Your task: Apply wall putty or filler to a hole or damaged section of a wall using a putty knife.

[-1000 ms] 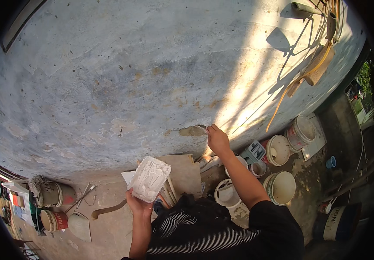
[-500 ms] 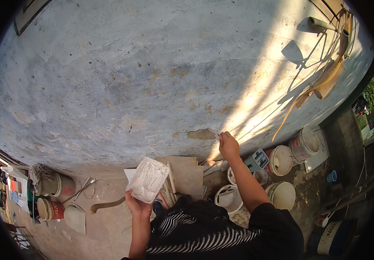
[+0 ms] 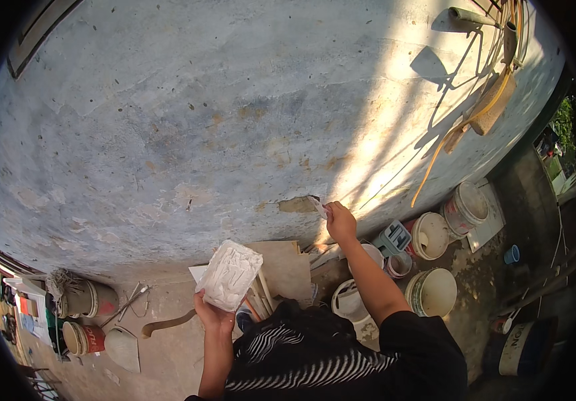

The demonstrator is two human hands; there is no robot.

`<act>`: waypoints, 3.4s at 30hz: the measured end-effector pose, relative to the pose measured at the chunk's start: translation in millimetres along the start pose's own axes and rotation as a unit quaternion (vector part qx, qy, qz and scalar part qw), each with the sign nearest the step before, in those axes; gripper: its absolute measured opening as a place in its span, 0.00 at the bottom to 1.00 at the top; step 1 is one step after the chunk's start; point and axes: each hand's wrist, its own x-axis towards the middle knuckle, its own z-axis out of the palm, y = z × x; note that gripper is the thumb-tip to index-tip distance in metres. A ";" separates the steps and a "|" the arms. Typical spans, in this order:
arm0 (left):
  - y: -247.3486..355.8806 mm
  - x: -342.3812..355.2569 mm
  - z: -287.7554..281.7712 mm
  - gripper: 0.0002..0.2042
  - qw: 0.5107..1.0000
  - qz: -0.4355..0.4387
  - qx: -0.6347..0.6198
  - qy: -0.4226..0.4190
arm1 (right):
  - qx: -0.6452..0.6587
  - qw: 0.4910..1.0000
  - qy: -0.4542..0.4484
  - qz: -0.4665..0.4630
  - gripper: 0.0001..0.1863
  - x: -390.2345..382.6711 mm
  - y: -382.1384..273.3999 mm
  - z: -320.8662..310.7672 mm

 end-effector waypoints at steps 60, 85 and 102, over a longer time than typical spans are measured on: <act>4.7 -26.7 -18.2 0.39 0.999 0.019 -0.004 0.028 | 0.695 0.564 -0.063 0.442 0.11 -44.1 8.9 85.8; 0.7 -19.3 -10.8 0.38 0.999 0.017 -0.007 0.039 | 0.795 0.367 0.015 0.482 0.09 -14.4 -1.2 47.7; 2.3 -19.6 -20.9 0.39 0.999 0.035 -0.003 0.040 | 0.664 0.609 -0.008 0.433 0.01 -27.4 0.5 8.7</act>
